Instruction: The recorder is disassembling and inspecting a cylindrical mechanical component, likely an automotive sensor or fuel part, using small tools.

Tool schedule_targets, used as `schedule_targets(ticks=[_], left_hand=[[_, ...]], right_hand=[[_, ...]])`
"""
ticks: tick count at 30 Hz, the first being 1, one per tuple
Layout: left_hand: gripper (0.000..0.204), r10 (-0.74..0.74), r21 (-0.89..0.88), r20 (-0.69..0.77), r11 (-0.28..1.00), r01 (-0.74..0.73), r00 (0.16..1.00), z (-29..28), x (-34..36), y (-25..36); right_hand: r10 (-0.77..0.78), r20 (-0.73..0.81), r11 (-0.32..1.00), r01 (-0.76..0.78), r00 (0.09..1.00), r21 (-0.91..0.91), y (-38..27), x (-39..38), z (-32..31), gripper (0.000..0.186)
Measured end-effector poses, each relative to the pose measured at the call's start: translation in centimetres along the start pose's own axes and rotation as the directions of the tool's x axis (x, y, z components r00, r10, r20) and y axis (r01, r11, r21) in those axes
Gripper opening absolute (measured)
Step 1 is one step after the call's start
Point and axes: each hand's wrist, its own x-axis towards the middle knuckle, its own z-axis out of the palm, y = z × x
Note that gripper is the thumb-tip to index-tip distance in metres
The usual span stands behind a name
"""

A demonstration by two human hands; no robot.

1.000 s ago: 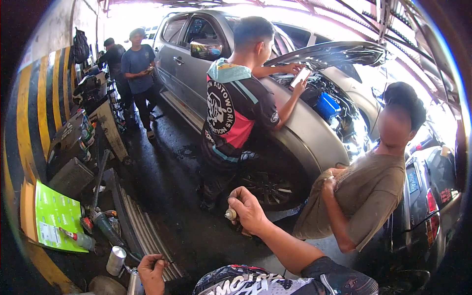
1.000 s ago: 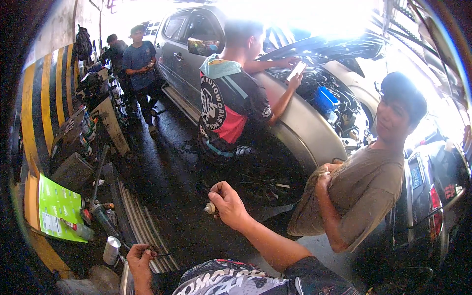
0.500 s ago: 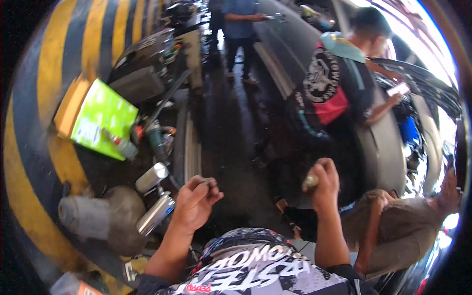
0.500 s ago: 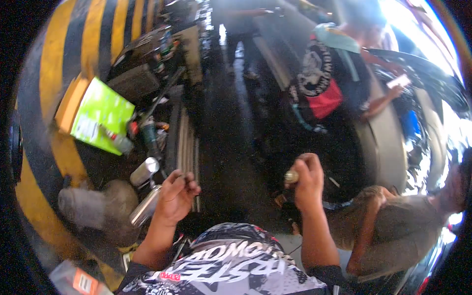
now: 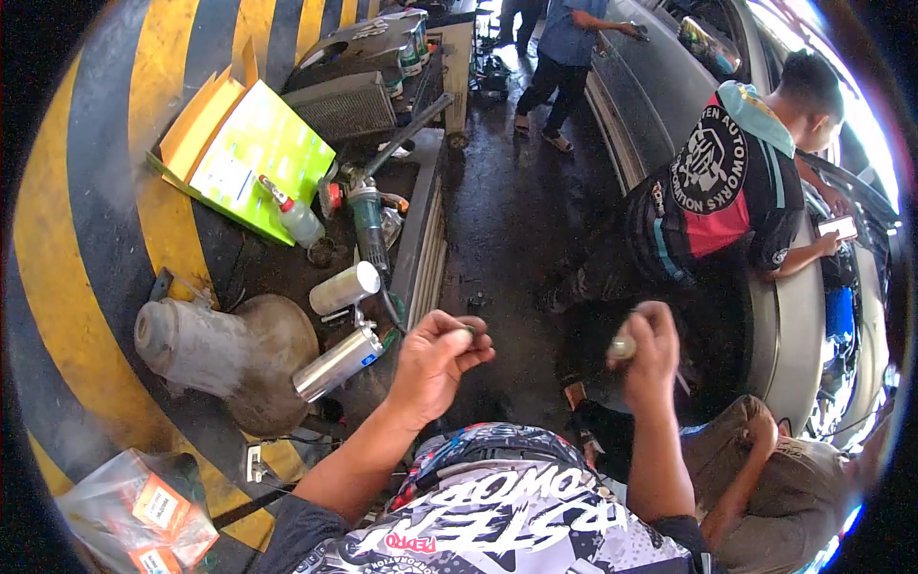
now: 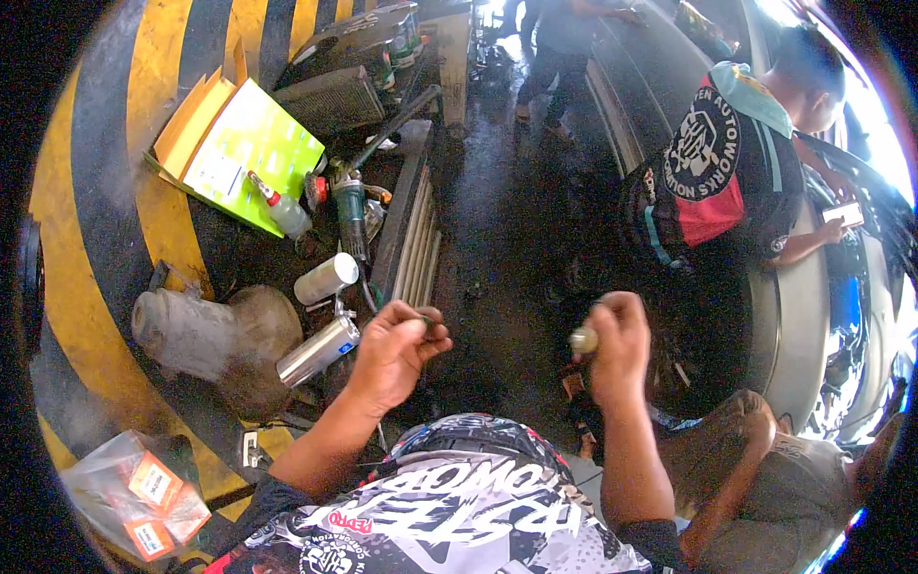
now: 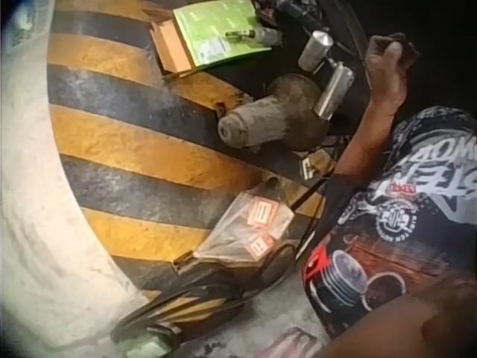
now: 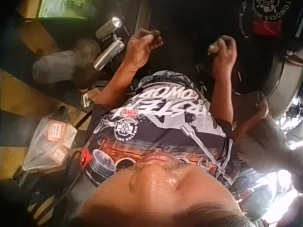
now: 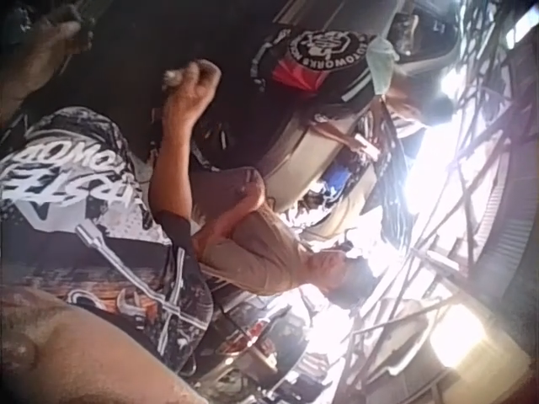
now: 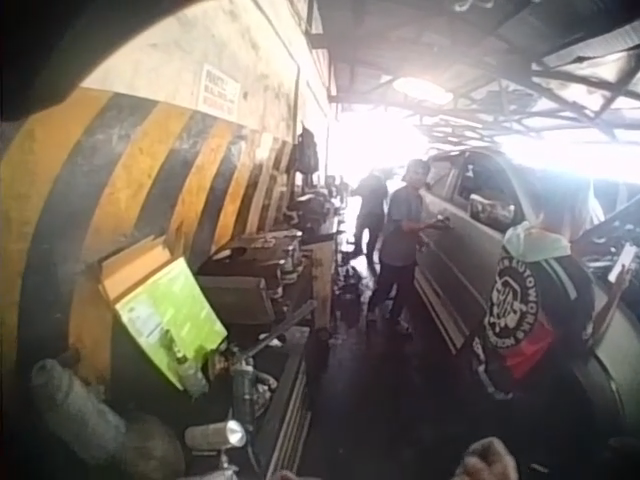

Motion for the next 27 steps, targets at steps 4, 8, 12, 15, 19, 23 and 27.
schedule_targets(ticks=[4,8,12,15,19,23,27], left_hand=[[0.01,-0.113,0.017,-0.008,0.993,0.114,0.994,2.5,-0.5,-2.6],[0.014,-0.254,-0.151,0.088,0.952,0.265,0.963,3.8,-0.5,-3.1],[0.021,-0.182,0.053,0.123,0.983,0.176,0.976,5.6,-0.1,-3.2],[0.03,0.022,0.45,0.246,0.883,-0.134,0.969,7.9,-0.3,-2.9],[0.037,0.069,0.482,0.32,0.847,-0.225,0.945,7.6,0.3,-3.8],[0.039,0.036,0.404,0.305,0.9,-0.163,0.952,8.0,0.9,-3.6],[0.038,0.043,0.529,0.275,0.827,-0.188,0.961,9.0,1.5,-3.3]], right_hand=[[-0.046,0.18,0.999,0.04,0.983,0.036,0.8,0.2,4.5,0.012],[0.237,0.331,0.842,-0.363,0.913,0.398,0.7,0.2,6.4,0.01],[0.252,0.329,0.803,-0.387,0.91,0.453,0.5,-0.3,6.1,0.009],[0.167,0.207,0.876,-0.241,0.964,0.417,0.9,-1.1,5.8,0.007],[-0.018,0.151,0.958,-0.027,0.988,0.287,1.6,-1.3,4.8,0.011],[0.028,0.216,0.954,-0.091,0.976,0.286,0.7,-1.3,1.9,0.018],[-0.064,0.275,0.976,0.003,0.959,0.216,0.5,-2.1,1.0,0.018]])
